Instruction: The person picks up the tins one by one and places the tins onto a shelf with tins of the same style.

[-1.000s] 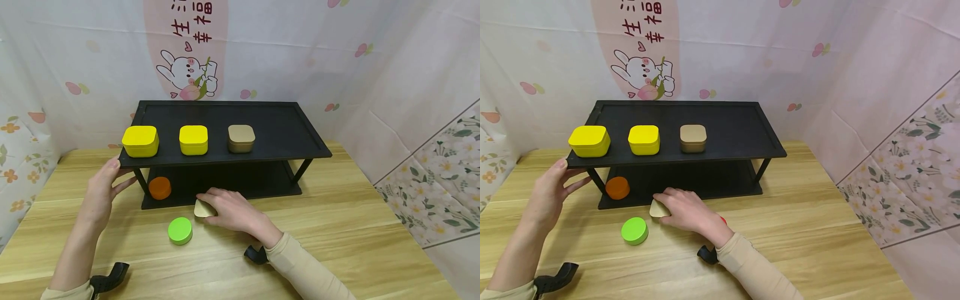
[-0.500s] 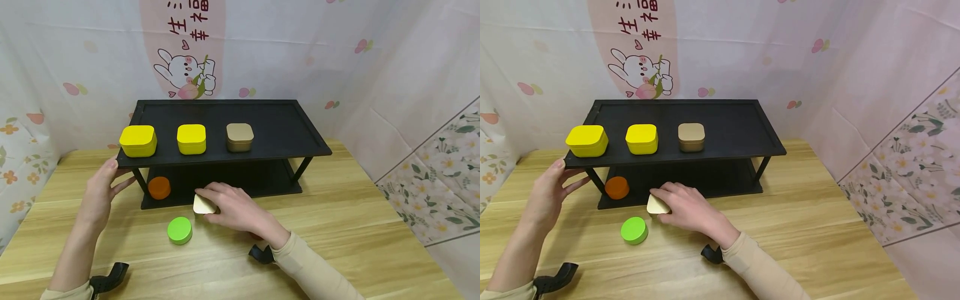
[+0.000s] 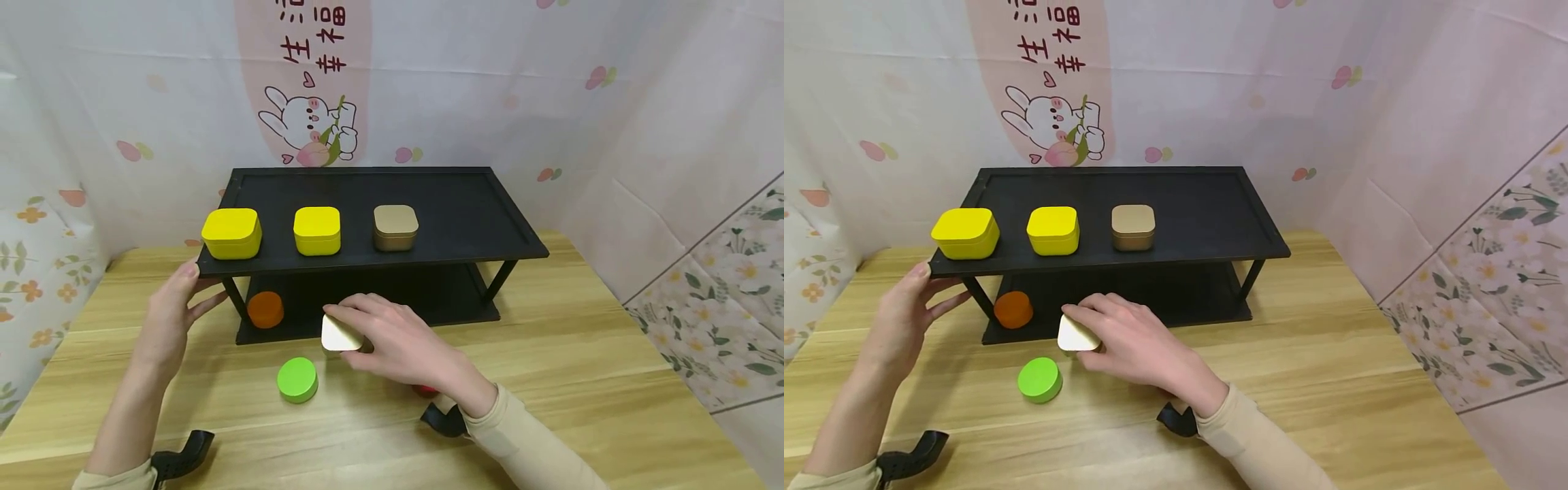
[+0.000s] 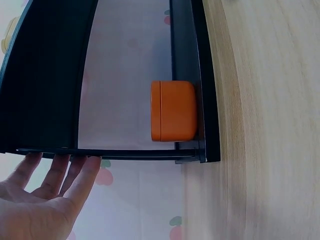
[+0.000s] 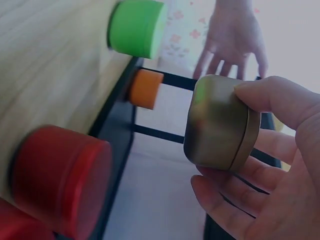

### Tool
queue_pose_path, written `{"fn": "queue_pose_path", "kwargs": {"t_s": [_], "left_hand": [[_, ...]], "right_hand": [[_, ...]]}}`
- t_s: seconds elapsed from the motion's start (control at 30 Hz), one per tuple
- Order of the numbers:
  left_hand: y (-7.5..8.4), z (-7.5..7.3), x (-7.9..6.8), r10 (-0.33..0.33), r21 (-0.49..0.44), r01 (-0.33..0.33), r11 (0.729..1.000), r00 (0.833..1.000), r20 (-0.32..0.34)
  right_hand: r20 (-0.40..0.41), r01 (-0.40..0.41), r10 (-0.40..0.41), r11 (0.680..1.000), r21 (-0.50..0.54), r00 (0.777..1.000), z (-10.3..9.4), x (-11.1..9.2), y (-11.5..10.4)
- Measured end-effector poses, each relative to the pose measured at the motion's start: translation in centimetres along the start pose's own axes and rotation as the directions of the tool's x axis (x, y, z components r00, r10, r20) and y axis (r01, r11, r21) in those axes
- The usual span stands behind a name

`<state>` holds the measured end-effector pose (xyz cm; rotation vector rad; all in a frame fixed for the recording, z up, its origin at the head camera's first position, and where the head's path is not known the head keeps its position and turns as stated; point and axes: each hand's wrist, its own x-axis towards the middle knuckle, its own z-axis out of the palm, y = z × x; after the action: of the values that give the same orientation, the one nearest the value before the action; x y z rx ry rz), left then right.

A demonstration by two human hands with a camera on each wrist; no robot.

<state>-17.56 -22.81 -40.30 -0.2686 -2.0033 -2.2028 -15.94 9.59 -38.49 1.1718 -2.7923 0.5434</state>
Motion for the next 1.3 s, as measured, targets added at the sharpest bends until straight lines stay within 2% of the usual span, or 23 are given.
{"fn": "queue_pose_path", "kwargs": {"t_s": [0.5, 0.97, 1.3], "left_hand": [[-0.1, 0.0, 0.0, 0.012, 0.021, -0.011, 1.0, 1.0, -0.007], [-0.2, -0.1, 0.1, 0.02, 0.051, -0.02, 0.998, 1.0, 0.009], [-0.2, -0.2, -0.1, 0.029, 0.056, -0.029, 0.998, 1.0, 0.005]], "right_hand": [[-0.15, 0.054, -0.051, 0.998, 0.019, 0.987, -3.2, -2.0, 0.0], [-0.322, 0.021, -0.004, 0.999, 0.05, 0.947, -6.7, -4.4, 1.6], [-0.361, -0.023, 0.044, 0.998, 0.061, 0.931, -8.1, -5.1, 2.8]]}}
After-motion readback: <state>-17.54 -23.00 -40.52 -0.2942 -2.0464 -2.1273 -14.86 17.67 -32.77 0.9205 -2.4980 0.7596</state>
